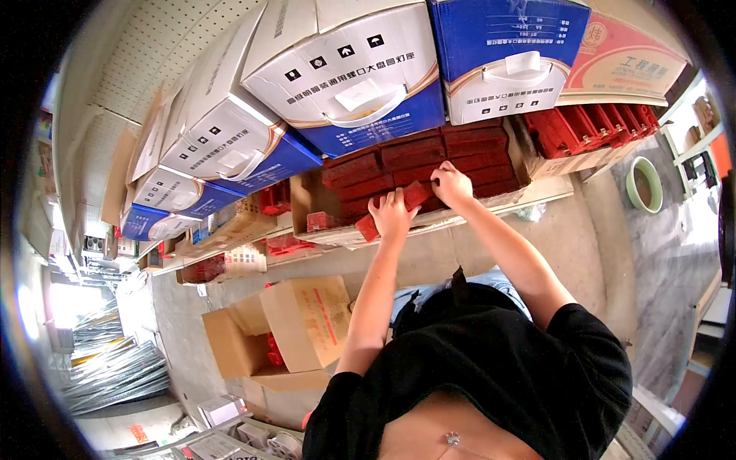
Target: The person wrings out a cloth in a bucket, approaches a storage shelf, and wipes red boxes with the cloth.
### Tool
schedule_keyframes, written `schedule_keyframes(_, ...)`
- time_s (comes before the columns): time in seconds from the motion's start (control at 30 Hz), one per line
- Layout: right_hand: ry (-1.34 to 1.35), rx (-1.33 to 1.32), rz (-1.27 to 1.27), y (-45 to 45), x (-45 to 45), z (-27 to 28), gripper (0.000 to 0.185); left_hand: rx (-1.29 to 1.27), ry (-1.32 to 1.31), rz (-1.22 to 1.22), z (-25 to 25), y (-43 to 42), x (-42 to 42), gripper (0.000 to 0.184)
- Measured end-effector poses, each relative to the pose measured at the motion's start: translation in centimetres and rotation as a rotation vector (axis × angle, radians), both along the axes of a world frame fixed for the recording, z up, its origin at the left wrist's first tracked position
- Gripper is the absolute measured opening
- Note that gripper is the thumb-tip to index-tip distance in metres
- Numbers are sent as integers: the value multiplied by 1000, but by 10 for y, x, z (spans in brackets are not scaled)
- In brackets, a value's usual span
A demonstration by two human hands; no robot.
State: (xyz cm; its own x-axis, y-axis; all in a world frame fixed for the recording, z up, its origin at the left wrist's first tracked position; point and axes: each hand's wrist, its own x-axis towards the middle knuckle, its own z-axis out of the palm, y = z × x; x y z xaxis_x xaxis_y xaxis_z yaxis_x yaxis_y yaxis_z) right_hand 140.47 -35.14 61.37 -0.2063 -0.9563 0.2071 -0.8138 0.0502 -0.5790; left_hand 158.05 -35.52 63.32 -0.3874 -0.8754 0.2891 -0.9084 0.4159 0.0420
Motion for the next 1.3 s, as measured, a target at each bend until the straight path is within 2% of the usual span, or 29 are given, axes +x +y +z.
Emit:
schedule_keyframes(0.2, 10, -133, 189, 7, 3, 8, 11, -21, -16, -10, -6, -3, -3, 63)
schedule_keyframes(0.37, 102, -244, 197, 3, 13, -2, 8, -46, 10, -11, -11, -1, -1, 64)
schedule_keyframes(0.6, 137, -127, 70, -1, 25, 4, 7, -83, 3, -41, -11, -4, 0, 64)
schedule_keyframes(0.63, 132, -19, 23, -3, 25, 4, 7, 27, -23, 3, -8, -4, -2, 66)
schedule_keyframes(0.73, -48, 121, -86, -5, 16, 6, 9, -76, 59, -16, -8, -4, 1, 62)
schedule_keyframes(0.83, -155, 59, -63, -6, 8, 10, 12, 37, 22, 3, -5, -3, 4, 63)
schedule_keyframes(1.0, -4, -101, 162, -2, 10, 13, 9, -8, 33, 26, -7, -2, 0, 62)
schedule_keyframes(1.23, 49, 27, -3, -9, 21, 10, 9, 31, 5, 3, -7, 0, 1, 66)
schedule_keyframes(1.3, 34, -1, 77, -12, 19, 12, 9, 30, 12, 4, -7, 2, 5, 65)
